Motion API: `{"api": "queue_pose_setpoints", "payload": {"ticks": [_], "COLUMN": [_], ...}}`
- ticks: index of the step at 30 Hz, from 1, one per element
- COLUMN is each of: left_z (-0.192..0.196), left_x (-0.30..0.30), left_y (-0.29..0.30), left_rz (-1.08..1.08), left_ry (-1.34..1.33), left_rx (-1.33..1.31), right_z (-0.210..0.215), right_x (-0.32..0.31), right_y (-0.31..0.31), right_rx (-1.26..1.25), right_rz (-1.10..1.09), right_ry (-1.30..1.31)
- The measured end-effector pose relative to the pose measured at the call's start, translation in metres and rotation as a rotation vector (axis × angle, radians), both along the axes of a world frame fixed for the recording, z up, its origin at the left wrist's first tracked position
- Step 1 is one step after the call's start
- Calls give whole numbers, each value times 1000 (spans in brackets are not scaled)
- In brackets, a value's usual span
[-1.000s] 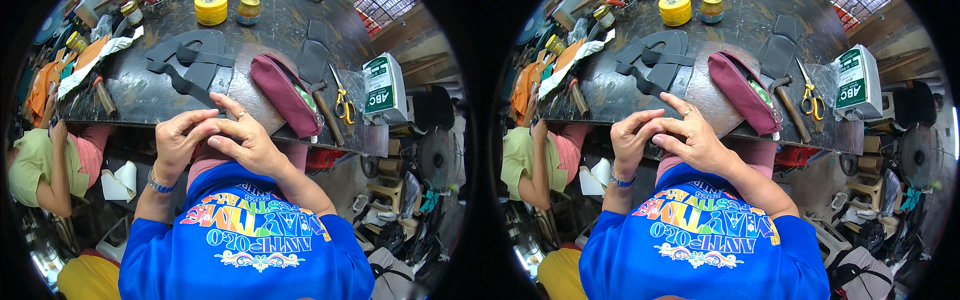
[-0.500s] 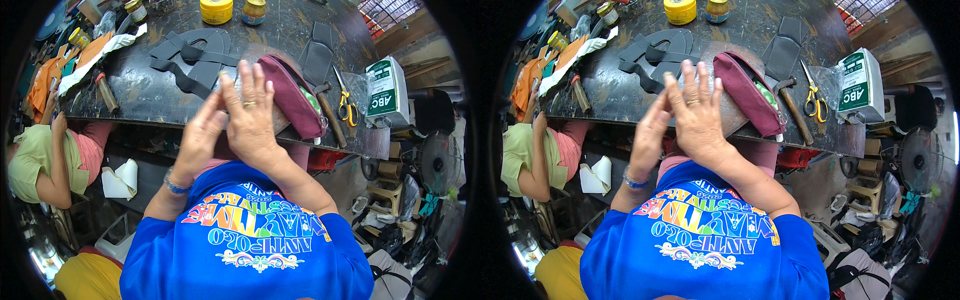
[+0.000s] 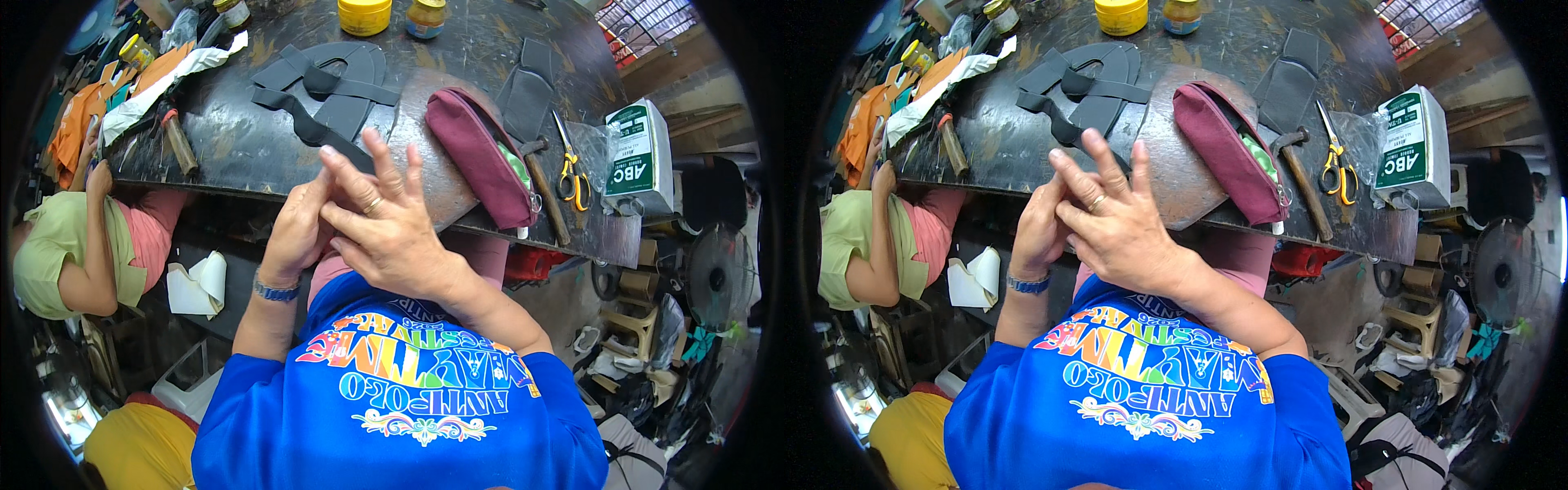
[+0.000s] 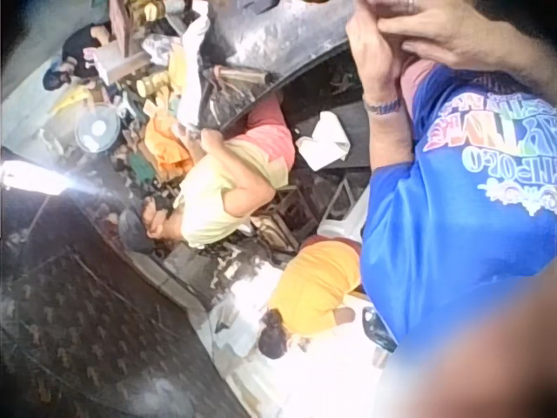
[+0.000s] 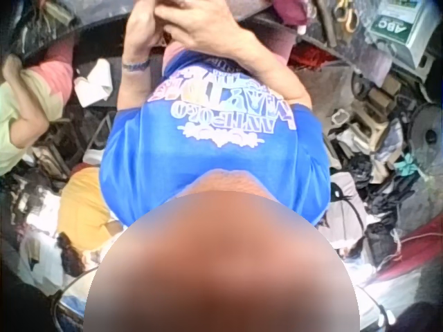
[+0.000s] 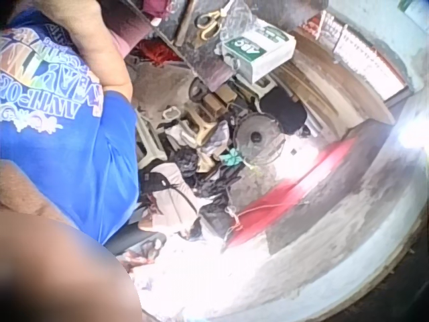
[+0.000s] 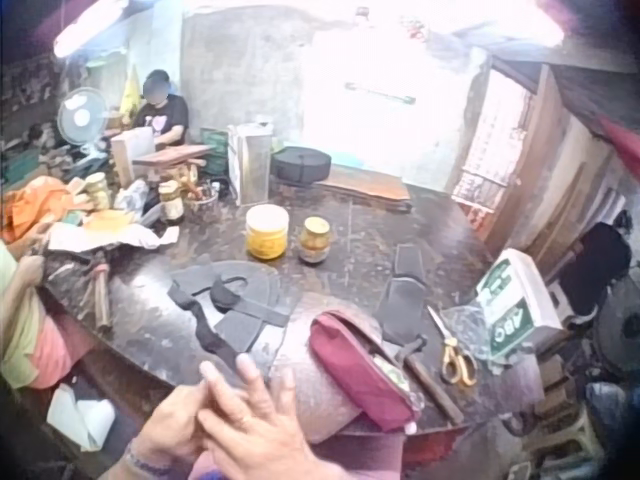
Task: The person aligns a black leather piece on a paper template, then uses a hammer to tap around its edges. They cut the leather with scissors into strips, place the pieces into a small pouch, and later use a small tool to work on the leather edge. The scene shows a cluttered workshop table with tools and materials.
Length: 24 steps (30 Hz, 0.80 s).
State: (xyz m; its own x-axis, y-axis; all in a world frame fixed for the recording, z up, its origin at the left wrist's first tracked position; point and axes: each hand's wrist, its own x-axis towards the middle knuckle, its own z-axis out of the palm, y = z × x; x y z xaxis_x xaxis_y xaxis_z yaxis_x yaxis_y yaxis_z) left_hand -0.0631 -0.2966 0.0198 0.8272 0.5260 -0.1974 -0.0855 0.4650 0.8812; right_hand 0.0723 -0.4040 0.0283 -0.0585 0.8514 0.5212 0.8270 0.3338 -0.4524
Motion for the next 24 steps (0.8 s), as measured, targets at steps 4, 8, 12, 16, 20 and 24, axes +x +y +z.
{"api": "queue_pose_setpoints", "payload": {"ticks": [4, 8, 12, 16, 20, 24], "left_z": [11, 12, 12, 10, 8, 5], "left_x": [-16, -18, -20, -24, -25, -24], "left_y": [-13, -19, -17, -12, -10, -12], "left_rz": [-129, -155, -10, 183, 272, 284], "left_ry": [-52, -42, 88, 231, 226, 212], "left_rx": [152, 250, 427, 752, 770, 650], "right_z": [5, -7, -17, -19, -17, -16], "right_x": [28, 33, 27, 19, 16, 15], "right_y": [-5, -5, -4, -5, -4, -4], "right_rx": [-93, -189, -322, -362, -345, -378], "right_rz": [93, 107, 133, 186, 196, 194], "right_ry": [223, 473, 672, 901, 894, 926]}}
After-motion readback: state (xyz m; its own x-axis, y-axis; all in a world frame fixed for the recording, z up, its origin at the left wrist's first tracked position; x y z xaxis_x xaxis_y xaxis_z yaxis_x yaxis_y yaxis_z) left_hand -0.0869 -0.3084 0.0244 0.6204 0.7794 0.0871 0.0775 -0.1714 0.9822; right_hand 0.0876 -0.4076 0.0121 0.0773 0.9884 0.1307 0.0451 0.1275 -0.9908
